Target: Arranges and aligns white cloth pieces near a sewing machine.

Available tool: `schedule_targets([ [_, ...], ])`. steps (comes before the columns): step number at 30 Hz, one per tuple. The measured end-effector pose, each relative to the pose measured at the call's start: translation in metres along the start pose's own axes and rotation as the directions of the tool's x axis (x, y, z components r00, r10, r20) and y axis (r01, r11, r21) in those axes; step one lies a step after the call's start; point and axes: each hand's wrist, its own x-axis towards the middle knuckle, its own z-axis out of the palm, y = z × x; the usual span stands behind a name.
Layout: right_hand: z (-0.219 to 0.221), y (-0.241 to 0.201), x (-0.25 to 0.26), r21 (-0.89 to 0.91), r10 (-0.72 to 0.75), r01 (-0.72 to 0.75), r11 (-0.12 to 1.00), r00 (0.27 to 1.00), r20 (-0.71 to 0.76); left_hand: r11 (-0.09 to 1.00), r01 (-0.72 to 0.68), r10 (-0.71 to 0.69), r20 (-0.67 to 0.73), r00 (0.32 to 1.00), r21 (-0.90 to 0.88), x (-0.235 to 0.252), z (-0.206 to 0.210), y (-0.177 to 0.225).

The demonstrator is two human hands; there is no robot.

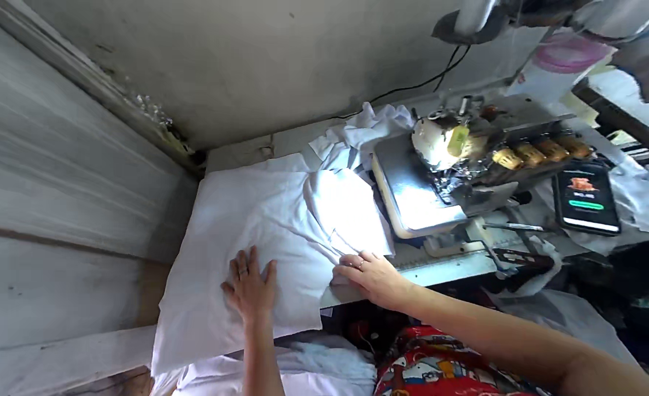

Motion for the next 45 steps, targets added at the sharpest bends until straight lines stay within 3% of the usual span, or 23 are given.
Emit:
schedule_targets([
  [3,-0.023,0.004,-0.012,0.207,0.066,-0.078,0.975,0.996,0.065,0.98,0.019,0.001,0.097,0.995,-0.2,0.005,-0.016,0.035],
  [5,-0.029,0.006,-0.019,0.255,0.042,-0.028,0.966,0.998,-0.05,0.919,-0.19,0.211,0.025,0.977,-0.347,0.006,-0.009,0.08],
  [7,-0.03,0.01,-0.019,0.19,-0.013,0.059,0.98,0.972,-0.234,0.824,-0.349,0.413,0.051,0.909,-0.446,0.007,0.0,0.138],
  [9,-0.032,0.014,-0.019,0.153,-0.013,0.063,0.986,0.952,-0.306,0.846,-0.366,0.464,0.199,0.863,-0.386,0.009,-0.002,0.194],
  [10,-0.034,0.017,-0.021,0.159,0.021,0.023,0.987,0.962,-0.273,0.88,-0.359,0.439,0.248,0.863,-0.31,0.012,-0.001,0.216],
  [13,-0.031,0.027,-0.035,0.176,0.204,-0.205,0.963,0.979,0.02,0.944,-0.33,0.307,0.33,0.893,0.012,0.034,0.012,0.256],
  [15,-0.018,0.033,-0.044,0.1,0.201,-0.199,0.975,0.979,-0.019,0.943,-0.331,0.307,0.321,0.896,0.023,0.05,0.024,0.259],
  [18,-0.009,0.038,-0.045,0.051,0.146,-0.138,0.989,0.971,-0.191,0.924,-0.17,0.284,0.317,0.905,-0.342,0.07,0.029,0.247],
  [19,-0.012,0.039,-0.045,0.079,0.151,-0.137,0.987,0.967,-0.207,0.823,-0.064,0.268,0.286,0.92,-0.564,0.071,0.031,0.242],
  [20,-0.015,0.039,-0.045,0.111,0.158,-0.137,0.984,0.963,-0.218,0.649,0.047,0.236,0.259,0.937,-0.759,0.067,0.03,0.237],
  [22,-0.019,0.038,-0.045,0.185,0.175,-0.138,0.973,0.964,-0.201,0.335,0.147,0.227,0.231,0.946,-0.931,0.055,0.021,0.223],
  [23,-0.02,0.039,-0.046,0.217,0.176,-0.133,0.967,0.965,-0.192,0.264,0.191,0.236,0.255,0.938,-0.946,0.047,0.019,0.216],
  [24,-0.019,0.041,-0.046,0.228,0.163,-0.114,0.967,0.964,-0.209,0.277,0.229,0.237,0.298,0.925,-0.933,0.041,0.02,0.209],
  [26,-0.017,0.045,-0.046,0.248,0.139,-0.081,0.965,0.964,-0.225,0.435,0.191,0.295,0.339,0.893,-0.88,0.025,0.021,0.194],
  [29,-0.016,0.048,-0.045,0.267,0.131,-0.068,0.961,0.965,-0.226,0.789,-0.182,0.404,0.271,0.874,-0.587,-0.003,0.011,0.182],
  [32,-0.017,0.049,-0.047,0.336,0.09,-0.001,0.942,0.965,-0.248,0.884,-0.34,0.447,0.369,0.815,-0.319,-0.026,-0.005,0.181],
  [35,-0.033,0.053,-0.069,0.457,-0.003,0.144,0.878,0.955,-0.296,0.894,-0.295,0.429,0.456,0.78,-0.336,-0.034,-0.021,0.176],
  [38,-0.076,0.061,-0.123,0.341,0.009,0.141,0.929,0.916,-0.402,0.822,-0.266,0.525,0.49,0.696,-0.503,-0.038,-0.04,0.167],
  [40,-0.107,0.079,-0.165,0.175,0.116,-0.024,0.984,0.833,-0.541,0.72,-0.201,0.616,0.48,0.625,-0.664,-0.04,-0.043,0.165],
  [42,-0.135,0.108,-0.204,0.05,0.251,-0.294,0.955,0.704,-0.665,0.603,-0.084,0.677,0.453,0.58,-0.793,-0.04,-0.039,0.17],
  [45,-0.173,0.15,-0.249,0.001,0.432,-0.641,0.768,0.516,-0.74,0.528,0.022,0.637,0.414,0.651,-0.849,-0.039,-0.018,0.194],
])
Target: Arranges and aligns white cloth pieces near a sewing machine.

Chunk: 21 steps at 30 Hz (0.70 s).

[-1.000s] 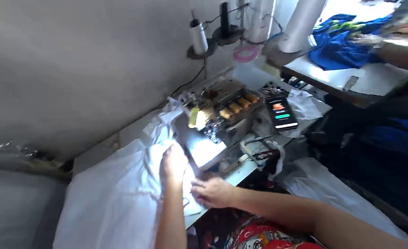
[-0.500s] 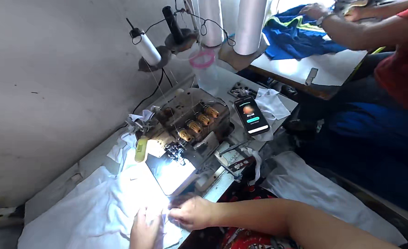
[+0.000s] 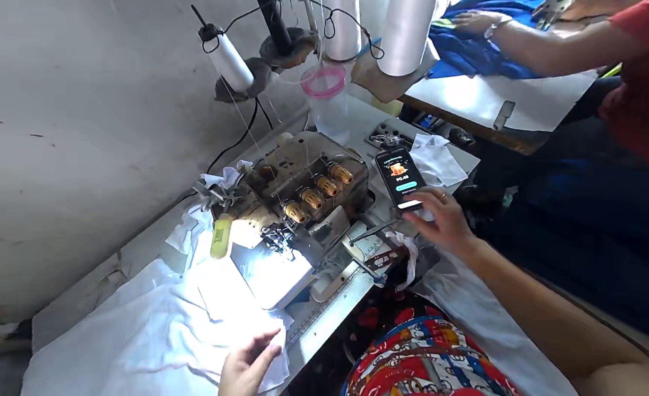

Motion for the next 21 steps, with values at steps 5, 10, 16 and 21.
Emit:
schedule_targets([
  [5,-0.014,0.034,0.009,-0.248,0.209,-0.171,0.954,0.969,0.135,0.998,0.063,-0.064,-0.1,0.993,-0.008,0.02,0.026,-0.021],
  [10,-0.002,0.037,0.006,-0.29,0.167,-0.125,0.949,0.978,0.127,0.984,0.118,-0.087,-0.216,0.973,0.136,-0.004,0.013,-0.023],
  [16,-0.008,0.017,0.017,-0.245,0.167,-0.132,0.961,0.977,0.129,0.921,0.136,-0.004,-0.339,0.941,0.364,-0.014,-0.006,-0.026],
  [21,0.024,-0.065,0.001,0.175,-0.199,0.176,0.969,0.973,0.12,0.966,0.206,-0.15,-0.309,0.939,0.156,0.007,0.008,-0.006],
])
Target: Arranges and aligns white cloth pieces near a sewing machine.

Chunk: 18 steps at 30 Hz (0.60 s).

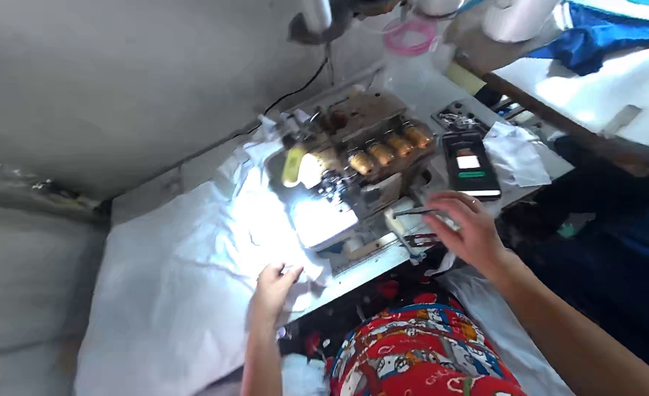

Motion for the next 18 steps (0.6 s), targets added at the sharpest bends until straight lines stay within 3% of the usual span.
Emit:
schedule_targets([
  [3,0.055,-0.068,-0.005,0.336,-0.351,0.299,0.893,0.93,0.106,0.995,0.024,-0.018,0.067,0.998,-0.097,0.01,0.012,-0.003],
  [5,0.09,-0.107,-0.006,0.507,-0.53,0.4,0.764,0.837,0.137,0.992,0.01,0.006,0.118,0.993,-0.129,0.014,0.016,-0.009],
  [7,0.121,-0.131,-0.003,0.545,-0.614,0.444,0.711,0.77,0.174,0.997,0.014,0.0,0.178,0.984,-0.075,0.015,0.011,-0.007],
  [9,0.145,-0.14,0.001,0.497,-0.558,0.362,0.789,0.761,0.331,0.997,0.065,-0.07,0.151,0.986,0.038,0.018,-0.011,0.003],
  [11,0.157,-0.137,0.005,0.361,-0.377,0.183,0.914,0.709,0.596,0.993,0.081,-0.08,-0.019,0.997,0.086,0.026,-0.046,0.004],
  [12,0.162,-0.133,0.004,0.303,-0.316,0.147,0.942,0.7,0.641,0.995,0.072,-0.063,-0.135,0.989,0.069,0.03,-0.067,0.002],
  [15,0.17,-0.128,-0.003,0.247,-0.308,0.199,0.948,0.761,0.571,0.998,-0.029,0.049,-0.465,0.884,0.051,0.048,-0.124,-0.018],
  [16,0.17,-0.129,-0.006,0.247,-0.304,0.195,0.949,0.771,0.56,0.991,-0.042,0.098,-0.493,0.864,0.124,0.051,-0.138,-0.026],
  [18,0.17,-0.131,-0.008,0.233,-0.302,0.207,0.95,0.794,0.528,0.958,-0.035,0.16,-0.432,0.888,0.285,0.052,-0.144,-0.034],
])
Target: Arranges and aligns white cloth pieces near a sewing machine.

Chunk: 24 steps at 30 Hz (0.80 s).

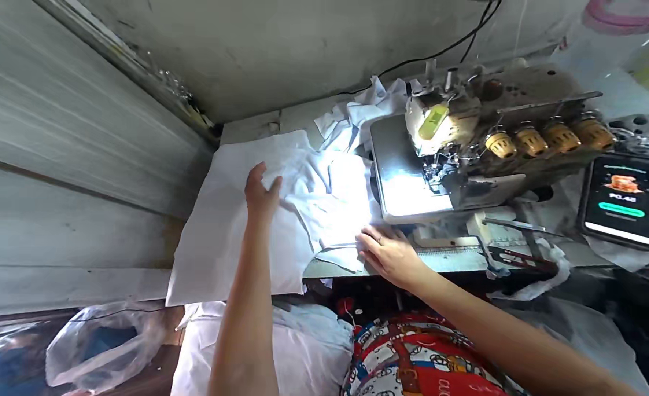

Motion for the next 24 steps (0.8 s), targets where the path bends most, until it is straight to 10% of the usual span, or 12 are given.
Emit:
schedule_targets([
  [5,-0.032,-0.045,0.041,-0.046,0.115,-0.106,0.993,0.941,0.318,0.96,-0.171,0.069,0.406,0.911,0.22,-0.022,0.061,0.018],
  [8,-0.029,-0.054,0.095,0.019,0.071,-0.084,0.996,0.926,0.37,0.982,-0.166,0.118,0.409,0.905,0.084,-0.011,0.077,0.042],
  [15,0.028,0.005,0.133,0.123,0.285,-0.265,0.956,0.939,-0.191,0.8,0.199,-0.264,-0.034,0.964,-0.565,0.024,0.033,0.025],
  [20,0.028,0.011,0.137,0.099,0.365,-0.356,0.929,0.925,-0.1,0.475,0.225,-0.718,-0.227,0.657,-0.851,-0.064,-0.042,-0.075],
  [24,0.026,0.01,0.135,0.085,0.317,-0.311,0.947,0.946,-0.072,0.527,-0.11,-0.797,-0.535,0.28,-0.843,-0.18,-0.132,-0.121],
])
